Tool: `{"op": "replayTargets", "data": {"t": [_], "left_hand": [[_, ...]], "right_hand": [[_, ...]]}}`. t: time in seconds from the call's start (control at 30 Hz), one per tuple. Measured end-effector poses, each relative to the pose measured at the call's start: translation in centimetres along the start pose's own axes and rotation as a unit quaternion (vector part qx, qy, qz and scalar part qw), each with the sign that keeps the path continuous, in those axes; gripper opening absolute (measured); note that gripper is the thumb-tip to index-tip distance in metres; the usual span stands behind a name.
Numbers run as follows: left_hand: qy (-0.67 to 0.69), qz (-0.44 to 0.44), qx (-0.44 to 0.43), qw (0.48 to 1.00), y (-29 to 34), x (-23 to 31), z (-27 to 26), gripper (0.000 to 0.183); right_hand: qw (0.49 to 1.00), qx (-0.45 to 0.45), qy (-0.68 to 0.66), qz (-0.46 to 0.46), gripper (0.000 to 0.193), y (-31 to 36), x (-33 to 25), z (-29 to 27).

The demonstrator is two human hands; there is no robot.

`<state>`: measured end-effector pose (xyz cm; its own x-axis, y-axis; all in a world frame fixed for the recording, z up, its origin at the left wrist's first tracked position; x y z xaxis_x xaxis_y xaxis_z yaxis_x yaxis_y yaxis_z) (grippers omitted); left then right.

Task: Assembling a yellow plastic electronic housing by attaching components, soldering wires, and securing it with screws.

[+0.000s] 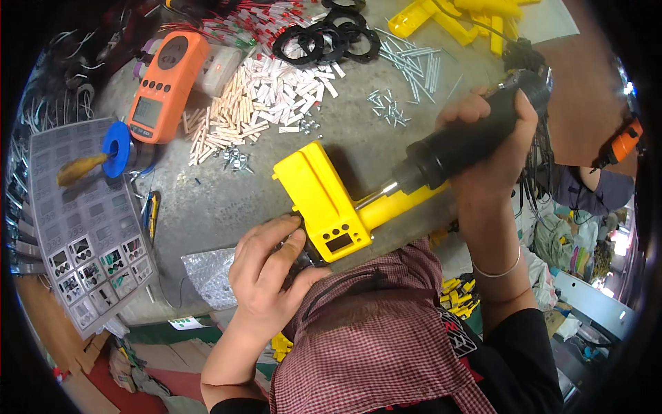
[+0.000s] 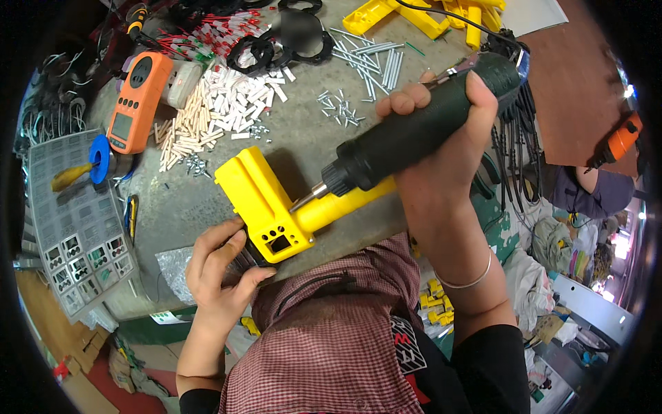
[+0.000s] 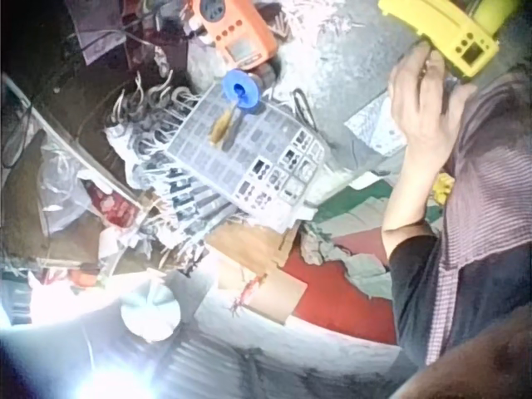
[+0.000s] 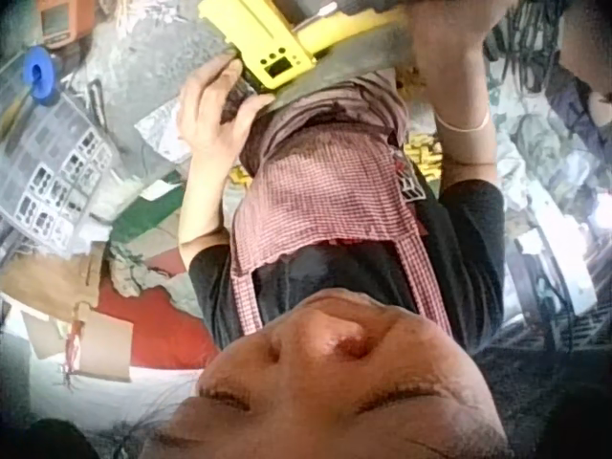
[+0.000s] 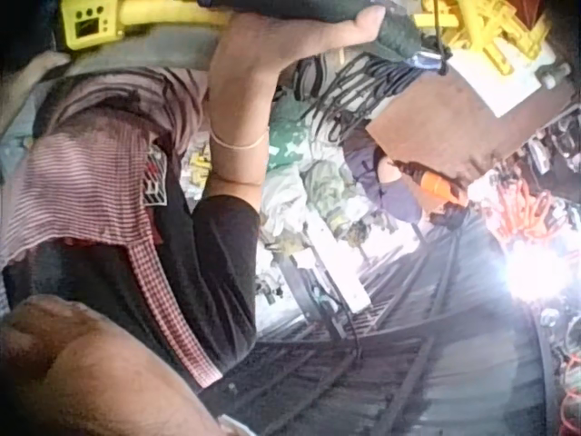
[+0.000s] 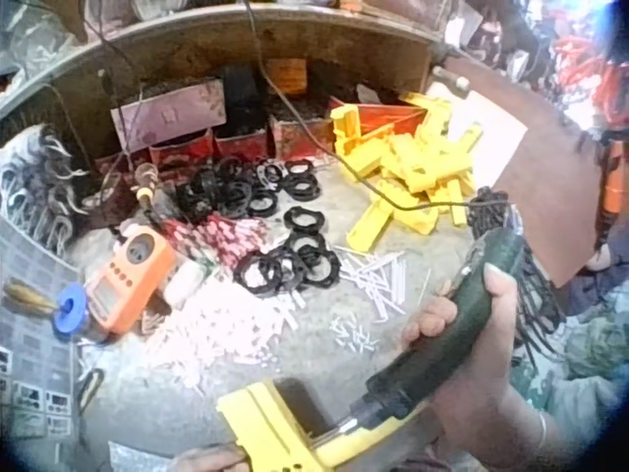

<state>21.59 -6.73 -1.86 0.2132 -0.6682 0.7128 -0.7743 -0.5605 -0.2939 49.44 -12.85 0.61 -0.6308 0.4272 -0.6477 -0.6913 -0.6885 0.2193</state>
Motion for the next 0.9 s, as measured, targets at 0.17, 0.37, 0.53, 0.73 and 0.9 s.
{"op": "replayTargets", "data": {"t": [0.17, 0.37, 0.53, 0.73, 0.9], "left_hand": [[-0.001, -0.001, 0.007, 1.000, 0.1, 0.1, 0.1, 0.050], [-0.031, -0.020, -0.016, 0.999, 0.2, 0.7, 0.5, 0.061], [-0.278, -0.008, 0.000, 0.960, 0.2, 2.7, 2.8, 0.085], [-0.323, -0.006, 0.049, 0.945, 0.2, 1.9, 4.2, 0.087], [-0.285, -0.040, 0.016, 0.958, 0.3, 2.3, 3.8, 0.097]], "right_hand": [[0.999, 0.001, 0.035, -0.005, 0.042, -0.2, 0.4, 0.0], [0.997, 0.008, 0.071, -0.025, 0.038, 0.0, 0.4, 0.6], [0.998, -0.008, 0.059, -0.012, 0.037, 0.4, 0.1, 0.8], [0.995, -0.013, 0.065, -0.074, 0.041, 2.0, -2.6, -1.1], [0.993, -0.014, 0.087, -0.077, 0.043, 3.7, -1.9, -1.5]]}}
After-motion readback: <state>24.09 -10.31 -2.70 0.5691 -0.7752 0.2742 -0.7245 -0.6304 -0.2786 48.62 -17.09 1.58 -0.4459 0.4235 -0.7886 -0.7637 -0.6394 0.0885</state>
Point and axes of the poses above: each hand's wrist, its own y-axis away from the middle knuckle, its own z-axis out of the palm, x = y × z, the point moved 2 cm from there along -y, towards the middle knuckle, and after that the axes turned 5 degrees about -x, right-handed, at the moved point
